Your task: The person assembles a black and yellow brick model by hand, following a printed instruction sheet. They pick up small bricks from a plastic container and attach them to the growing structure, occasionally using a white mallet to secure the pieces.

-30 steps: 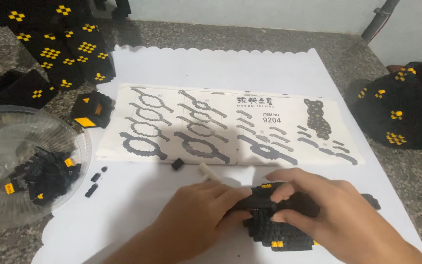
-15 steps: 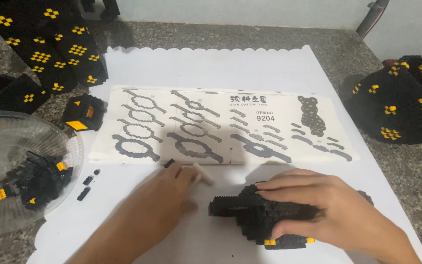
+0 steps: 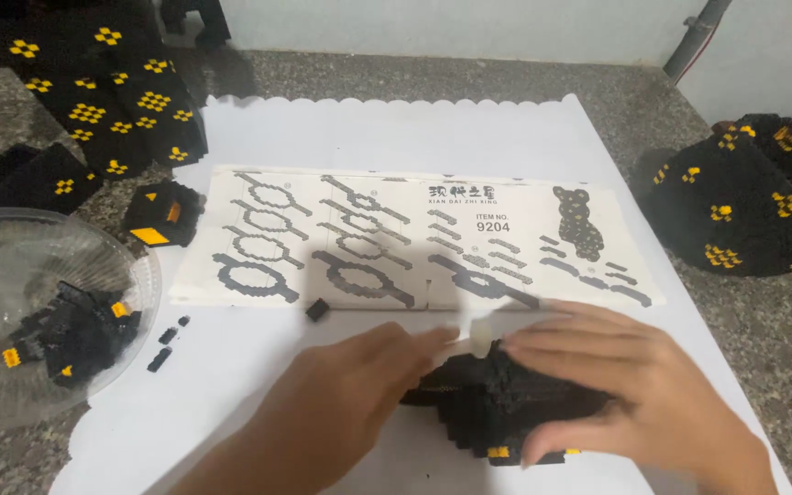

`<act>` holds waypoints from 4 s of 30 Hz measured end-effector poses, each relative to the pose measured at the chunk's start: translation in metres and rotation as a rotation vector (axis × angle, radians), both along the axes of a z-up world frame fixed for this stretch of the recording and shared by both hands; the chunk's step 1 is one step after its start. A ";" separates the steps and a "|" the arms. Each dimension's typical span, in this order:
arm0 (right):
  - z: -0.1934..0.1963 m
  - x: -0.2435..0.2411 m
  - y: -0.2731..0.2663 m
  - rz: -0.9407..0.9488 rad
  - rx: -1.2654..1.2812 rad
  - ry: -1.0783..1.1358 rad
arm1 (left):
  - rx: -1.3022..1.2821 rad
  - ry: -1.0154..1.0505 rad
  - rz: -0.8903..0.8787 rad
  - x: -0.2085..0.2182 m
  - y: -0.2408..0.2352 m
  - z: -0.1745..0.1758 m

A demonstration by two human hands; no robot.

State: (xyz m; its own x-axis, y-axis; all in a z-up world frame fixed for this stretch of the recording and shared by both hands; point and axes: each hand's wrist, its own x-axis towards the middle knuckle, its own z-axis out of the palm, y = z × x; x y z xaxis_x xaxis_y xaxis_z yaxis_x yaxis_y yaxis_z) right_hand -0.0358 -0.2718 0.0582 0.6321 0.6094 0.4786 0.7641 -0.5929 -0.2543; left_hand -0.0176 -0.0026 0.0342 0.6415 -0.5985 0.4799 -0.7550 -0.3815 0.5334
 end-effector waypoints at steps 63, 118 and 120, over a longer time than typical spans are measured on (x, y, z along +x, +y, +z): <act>0.006 0.001 -0.007 -0.101 -0.039 0.316 | 0.362 -0.241 0.503 -0.048 -0.047 -0.045; 0.016 0.006 0.037 -0.386 0.436 0.315 | -0.448 0.102 0.164 0.019 -0.033 0.041; 0.006 0.016 0.049 -0.596 0.619 0.602 | -0.533 0.341 0.039 0.007 -0.041 0.041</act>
State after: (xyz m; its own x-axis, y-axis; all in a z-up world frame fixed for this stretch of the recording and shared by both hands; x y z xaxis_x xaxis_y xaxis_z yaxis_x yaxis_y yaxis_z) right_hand -0.0196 -0.2229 0.0642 0.9867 -0.1225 0.1071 0.0377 -0.4683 -0.8828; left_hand -0.0103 -0.0439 0.0747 0.8276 -0.3065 0.4703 -0.4998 -0.0209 0.8659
